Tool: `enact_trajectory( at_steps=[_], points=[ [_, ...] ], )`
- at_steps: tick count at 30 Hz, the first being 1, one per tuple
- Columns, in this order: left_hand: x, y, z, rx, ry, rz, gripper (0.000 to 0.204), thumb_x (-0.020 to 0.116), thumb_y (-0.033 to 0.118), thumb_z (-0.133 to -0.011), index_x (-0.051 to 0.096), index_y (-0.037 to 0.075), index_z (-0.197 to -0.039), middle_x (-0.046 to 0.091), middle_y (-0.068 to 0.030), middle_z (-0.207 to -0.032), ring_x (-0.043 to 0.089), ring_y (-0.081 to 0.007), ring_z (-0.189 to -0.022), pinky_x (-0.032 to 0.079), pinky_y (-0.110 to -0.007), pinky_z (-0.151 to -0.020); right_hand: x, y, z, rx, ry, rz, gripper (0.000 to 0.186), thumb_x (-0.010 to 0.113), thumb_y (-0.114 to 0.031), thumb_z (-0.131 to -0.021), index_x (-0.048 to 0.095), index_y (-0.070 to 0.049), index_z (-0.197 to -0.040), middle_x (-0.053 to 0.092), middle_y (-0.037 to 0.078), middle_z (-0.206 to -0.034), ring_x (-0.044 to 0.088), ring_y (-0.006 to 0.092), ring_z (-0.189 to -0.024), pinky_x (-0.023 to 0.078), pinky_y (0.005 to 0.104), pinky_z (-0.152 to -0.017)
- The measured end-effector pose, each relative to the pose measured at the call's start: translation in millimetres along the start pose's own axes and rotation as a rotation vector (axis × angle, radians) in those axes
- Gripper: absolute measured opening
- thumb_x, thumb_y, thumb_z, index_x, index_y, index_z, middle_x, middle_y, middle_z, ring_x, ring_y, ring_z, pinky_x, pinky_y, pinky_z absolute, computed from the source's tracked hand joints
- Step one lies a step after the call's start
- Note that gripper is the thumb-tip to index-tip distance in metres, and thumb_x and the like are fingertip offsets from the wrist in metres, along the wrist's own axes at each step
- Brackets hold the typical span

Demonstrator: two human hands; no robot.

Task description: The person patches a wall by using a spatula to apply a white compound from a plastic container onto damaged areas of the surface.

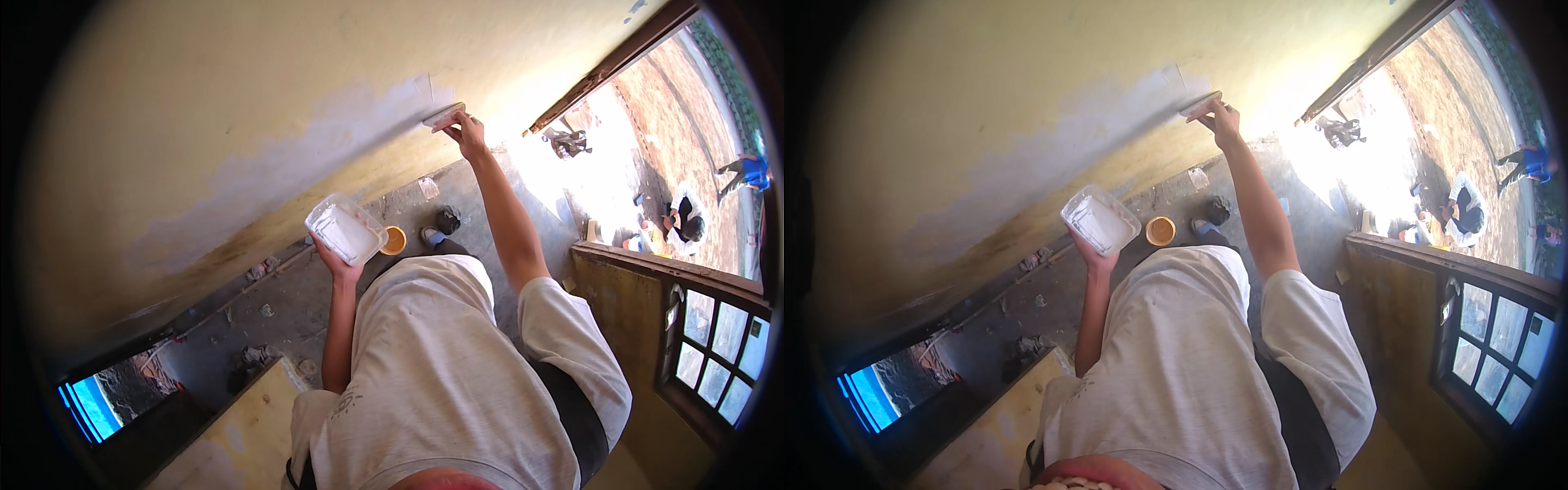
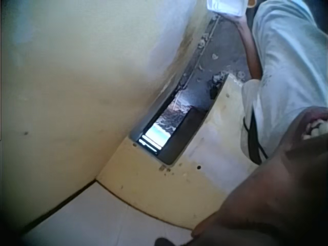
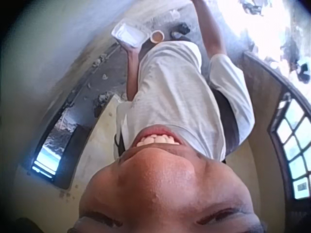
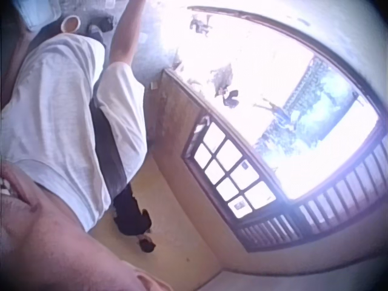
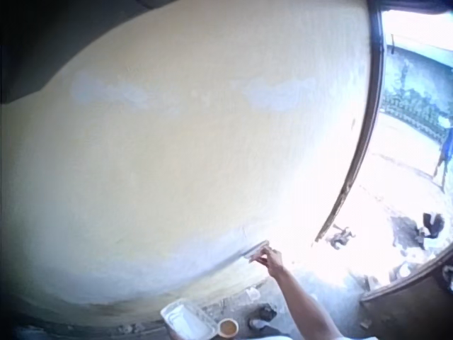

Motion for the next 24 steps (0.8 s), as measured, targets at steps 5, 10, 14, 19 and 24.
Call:
enact_trajectory(
  at_steps=[5,10,14,19,24],
  points=[
    [-3.5,-12.3,-4.1,0.005,0.007,0.026,0.068,0.041,0.067,-0.094,0.046,0.018,-0.141,0.050,-0.0069,-0.142,0.050,-0.0336,-0.126,0.036,-0.054,-0.109,49.6,-77.1,28.3,-0.108,-0.091,-0.023,0.028,0.040,-0.016,-0.098,0.060,0.003,-0.091,0.070,0.018,-0.093,0.068,0.0258,-0.092,0.055,0.0347,-0.088],
    [-1.4,-29.4,-11.1,0.018,-0.019,0.055,0.072,0.042,0.067,-0.093,0.041,0.017,-0.145,0.047,-0.0100,-0.143,0.051,-0.0368,-0.125,0.040,-0.057,-0.105,103.5,-156.2,68.7,-0.127,-0.120,-0.170,0.019,0.048,-0.010,-0.094,0.058,0.007,-0.096,0.066,0.019,-0.096,0.068,0.0276,-0.091,0.056,0.0355,-0.092],
    [17.5,-42.6,-14.9,0.048,0.048,0.044,0.063,0.045,0.063,-0.094,0.050,0.017,-0.137,0.052,-0.0079,-0.136,0.052,-0.0347,-0.122,0.039,-0.054,-0.106,115.7,-203.4,96.9,-0.163,-0.130,-0.320,0.013,0.055,-0.009,-0.093,0.059,0.003,-0.092,0.064,0.011,-0.088,0.065,0.0188,-0.082,0.056,0.0302,-0.080],
    [21.2,-45.6,-14.0,0.083,0.053,0.082,0.062,0.044,0.062,-0.095,0.049,0.016,-0.137,0.052,-0.0081,-0.136,0.053,-0.0349,-0.120,0.041,-0.054,-0.104,104.9,-181.5,124.9,-0.260,-0.114,-0.268,0.013,0.053,-0.011,-0.094,0.060,-0.001,-0.090,0.064,0.008,-0.087,0.064,0.0155,-0.082,0.055,0.0296,-0.076],
    [10.6,-44.1,-10.3,0.085,0.032,0.161,0.065,0.042,0.064,-0.095,0.048,0.015,-0.137,0.051,-0.0095,-0.136,0.052,-0.0341,-0.121,0.041,-0.053,-0.105,114.7,-47.9,111.2,0.149,-0.327,-0.162,0.022,0.046,-0.010,-0.099,0.058,0.007,-0.106,0.062,0.016,-0.105,0.064,0.0228,-0.099,0.055,0.0301,-0.090]
  ],
)
Point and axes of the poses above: each hand's wrist, its own z-axis away from the middle knuckle, its own x-axis out of the palm, y = z × x, the point moved 7 cm from there along -z, towards the middle knuckle
